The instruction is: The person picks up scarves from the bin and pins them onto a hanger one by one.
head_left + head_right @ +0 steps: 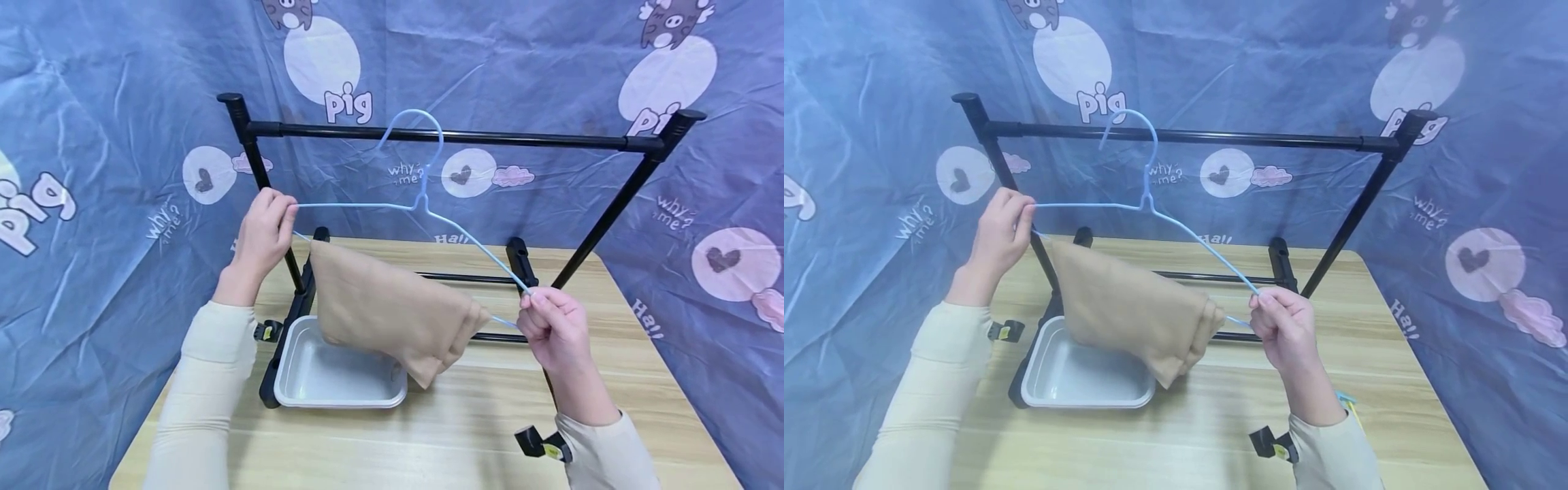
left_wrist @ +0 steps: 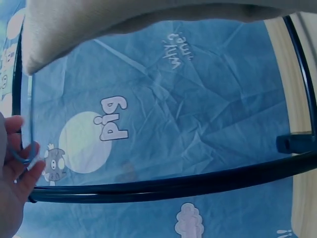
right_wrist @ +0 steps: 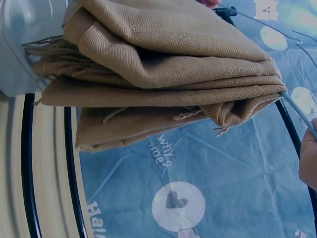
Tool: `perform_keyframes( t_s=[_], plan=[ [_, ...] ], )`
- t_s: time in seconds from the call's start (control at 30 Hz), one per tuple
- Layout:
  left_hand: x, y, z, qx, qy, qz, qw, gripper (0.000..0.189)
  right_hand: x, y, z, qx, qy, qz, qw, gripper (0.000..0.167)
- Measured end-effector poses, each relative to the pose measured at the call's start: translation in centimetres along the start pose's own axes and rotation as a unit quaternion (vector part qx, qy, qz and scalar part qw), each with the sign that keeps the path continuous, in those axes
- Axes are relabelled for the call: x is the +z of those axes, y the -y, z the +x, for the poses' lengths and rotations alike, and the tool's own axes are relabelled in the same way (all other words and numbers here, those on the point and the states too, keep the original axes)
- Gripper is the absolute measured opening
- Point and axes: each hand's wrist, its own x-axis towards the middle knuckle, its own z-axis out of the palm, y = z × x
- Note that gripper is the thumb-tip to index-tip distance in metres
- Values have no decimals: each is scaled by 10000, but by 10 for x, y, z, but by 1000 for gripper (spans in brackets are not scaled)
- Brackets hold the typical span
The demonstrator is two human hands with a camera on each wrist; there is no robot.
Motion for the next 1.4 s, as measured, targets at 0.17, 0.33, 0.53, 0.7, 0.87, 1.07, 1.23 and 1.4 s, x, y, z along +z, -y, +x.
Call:
perform_keyframes(
  t_s=[0.17, 0.33, 0.53, 0.7, 0.87, 1.07, 1.23, 1.4],
  plan=[
    [3, -2, -4, 238, -214, -107, 9994, 16, -6, 1, -1, -21, -203, -221, 9995, 31],
    [9, -8, -7, 352, -819, -438, 9951, 31, -23, 0, -5, -93, -341, -587, 9976, 31],
    [15, -14, -9, -65, -1367, -759, 9877, 14, -111, -11, -27, -141, -439, -1119, 9927, 23],
    [15, -21, -12, -318, -1683, -916, 9810, 5, -73, -2, -6, -485, -829, -2244, 9697, 14],
    [14, -25, -15, -294, -1917, -928, 9766, 23, -20, 8, 14, -712, -1414, -3650, 9174, 10],
    [15, -26, -19, -299, -2019, -698, 9765, 39, -16, 10, 15, -753, -1501, -4331, 8856, 18],
    [15, -28, -22, -279, -2172, -626, 9737, 39, -20, 8, 14, -810, -1505, -4726, 8645, 16],
    [14, -32, -23, -116, -2407, -670, 9682, 38, -15, 8, 13, -917, -1611, -5667, 8028, 22]
  ],
)
